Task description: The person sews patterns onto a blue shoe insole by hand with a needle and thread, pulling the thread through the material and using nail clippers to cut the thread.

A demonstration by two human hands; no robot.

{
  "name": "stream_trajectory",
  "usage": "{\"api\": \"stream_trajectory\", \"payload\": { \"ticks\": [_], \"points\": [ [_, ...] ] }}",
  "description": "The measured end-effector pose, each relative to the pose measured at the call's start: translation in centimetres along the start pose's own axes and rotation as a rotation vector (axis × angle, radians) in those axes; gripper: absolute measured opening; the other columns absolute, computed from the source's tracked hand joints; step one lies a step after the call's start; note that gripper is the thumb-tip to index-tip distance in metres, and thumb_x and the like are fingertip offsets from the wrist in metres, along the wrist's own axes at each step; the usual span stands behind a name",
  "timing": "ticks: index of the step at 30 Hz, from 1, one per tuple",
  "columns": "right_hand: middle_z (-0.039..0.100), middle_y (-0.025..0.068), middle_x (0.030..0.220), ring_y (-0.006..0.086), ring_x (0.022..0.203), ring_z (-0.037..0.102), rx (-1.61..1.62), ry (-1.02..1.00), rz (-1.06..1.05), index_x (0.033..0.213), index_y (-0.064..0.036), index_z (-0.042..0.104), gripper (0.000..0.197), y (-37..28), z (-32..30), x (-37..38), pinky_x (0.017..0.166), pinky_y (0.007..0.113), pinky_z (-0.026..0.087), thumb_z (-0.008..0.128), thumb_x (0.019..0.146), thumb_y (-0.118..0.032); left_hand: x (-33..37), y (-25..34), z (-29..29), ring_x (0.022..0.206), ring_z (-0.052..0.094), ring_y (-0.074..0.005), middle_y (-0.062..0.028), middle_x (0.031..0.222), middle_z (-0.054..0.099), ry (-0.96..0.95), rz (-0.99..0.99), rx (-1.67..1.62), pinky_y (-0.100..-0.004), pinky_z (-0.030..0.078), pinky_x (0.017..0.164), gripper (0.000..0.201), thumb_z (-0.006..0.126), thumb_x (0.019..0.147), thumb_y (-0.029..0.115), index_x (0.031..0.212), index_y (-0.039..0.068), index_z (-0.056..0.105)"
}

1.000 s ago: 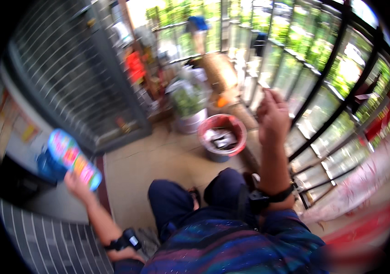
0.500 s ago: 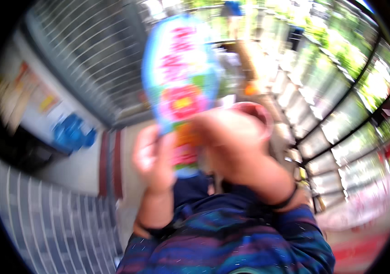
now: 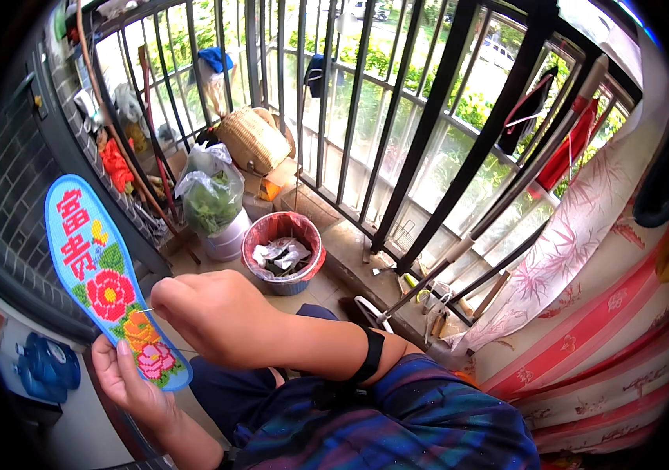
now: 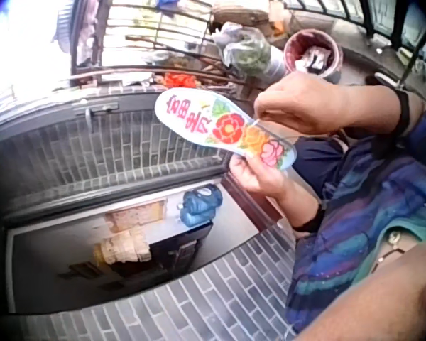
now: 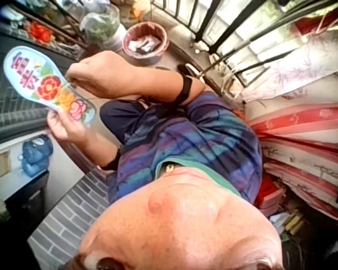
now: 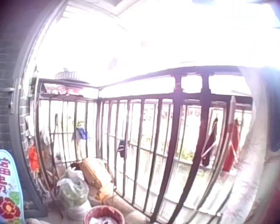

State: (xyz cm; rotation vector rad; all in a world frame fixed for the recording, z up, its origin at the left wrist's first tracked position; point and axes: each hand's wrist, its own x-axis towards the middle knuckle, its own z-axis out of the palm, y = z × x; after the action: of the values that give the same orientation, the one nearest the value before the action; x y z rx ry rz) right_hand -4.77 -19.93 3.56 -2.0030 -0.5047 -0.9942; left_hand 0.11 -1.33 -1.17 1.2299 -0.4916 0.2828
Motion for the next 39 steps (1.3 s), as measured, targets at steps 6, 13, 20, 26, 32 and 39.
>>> {"api": "stream_trajectory", "payload": {
  "ticks": [6,13,20,26,32,39],
  "points": [
    [0.061,0.0135,0.077,0.0334,0.068,0.062,0.203,0.017,0.04,0.102,-0.0025,0.054,0.019,1.5,1.1,-0.1,0.059,0.037,0.049,0.06,0.084,-0.003,0.3,-1.4,-0.3,0.092,0.063,-0.0173,-0.0141,0.105,0.062,0.008,-0.043,-0.029,-0.0303,0.05,0.084,0.022,0.047,0.097,0.012,0.112,-0.004,0.05],
    [0.06,0.016,0.073,0.0364,0.063,0.061,0.086,-0.073,0.042,0.094,-0.0038,0.05,0.02,2.4,3.1,0.1,0.054,0.043,0.048,0.062,0.078,-0.006,0.7,-2.4,0.6,0.09,0.061,-0.0137,-0.0102,0.102,0.063,0.058,-0.131,-0.031,-0.0276,0.049,0.082,0.018,0.052,0.093,0.005,0.109,-0.004,0.055],
    [0.056,0.0113,0.067,0.0304,0.056,0.059,-0.087,-0.168,-0.108,0.087,-0.0033,0.053,0.017,1.1,3.8,0.6,0.05,0.039,0.046,0.065,0.076,-0.002,0.6,-0.4,1.5,0.083,0.06,-0.0073,-0.0062,0.095,0.064,0.037,-0.147,-0.111,-0.0214,0.048,0.076,0.013,0.058,0.09,-0.003,0.102,-0.003,0.055],
    [0.059,0.0131,0.07,0.03,0.058,0.061,-0.085,-0.194,-0.109,0.092,0.0007,0.056,0.018,0.0,3.7,0.9,0.051,0.037,0.047,0.066,0.077,-0.001,0.2,0.6,0.9,0.081,0.06,-0.0071,-0.0067,0.092,0.064,0.03,-0.128,-0.097,-0.0219,0.049,0.073,0.012,0.059,0.089,-0.002,0.1,-0.003,0.054],
    [0.058,0.0132,0.071,0.0289,0.058,0.062,-0.074,-0.163,-0.125,0.092,0.0023,0.056,0.019,-0.6,3.1,1.0,0.051,0.036,0.047,0.065,0.075,0.005,0.0,1.0,1.2,0.081,0.061,-0.0081,-0.0076,0.093,0.064,0.012,-0.098,-0.104,-0.0225,0.05,0.074,0.012,0.059,0.09,-0.001,0.101,-0.004,0.054],
    [0.058,0.0133,0.072,0.0282,0.058,0.062,-0.056,-0.121,-0.145,0.093,0.0032,0.056,0.02,-0.7,3.1,0.9,0.049,0.036,0.047,0.065,0.075,0.006,-0.1,1.4,1.3,0.083,0.061,-0.0083,-0.0077,0.093,0.064,-0.005,-0.085,-0.12,-0.0228,0.05,0.075,0.012,0.058,0.09,-0.002,0.101,-0.004,0.054]
  ]
}}
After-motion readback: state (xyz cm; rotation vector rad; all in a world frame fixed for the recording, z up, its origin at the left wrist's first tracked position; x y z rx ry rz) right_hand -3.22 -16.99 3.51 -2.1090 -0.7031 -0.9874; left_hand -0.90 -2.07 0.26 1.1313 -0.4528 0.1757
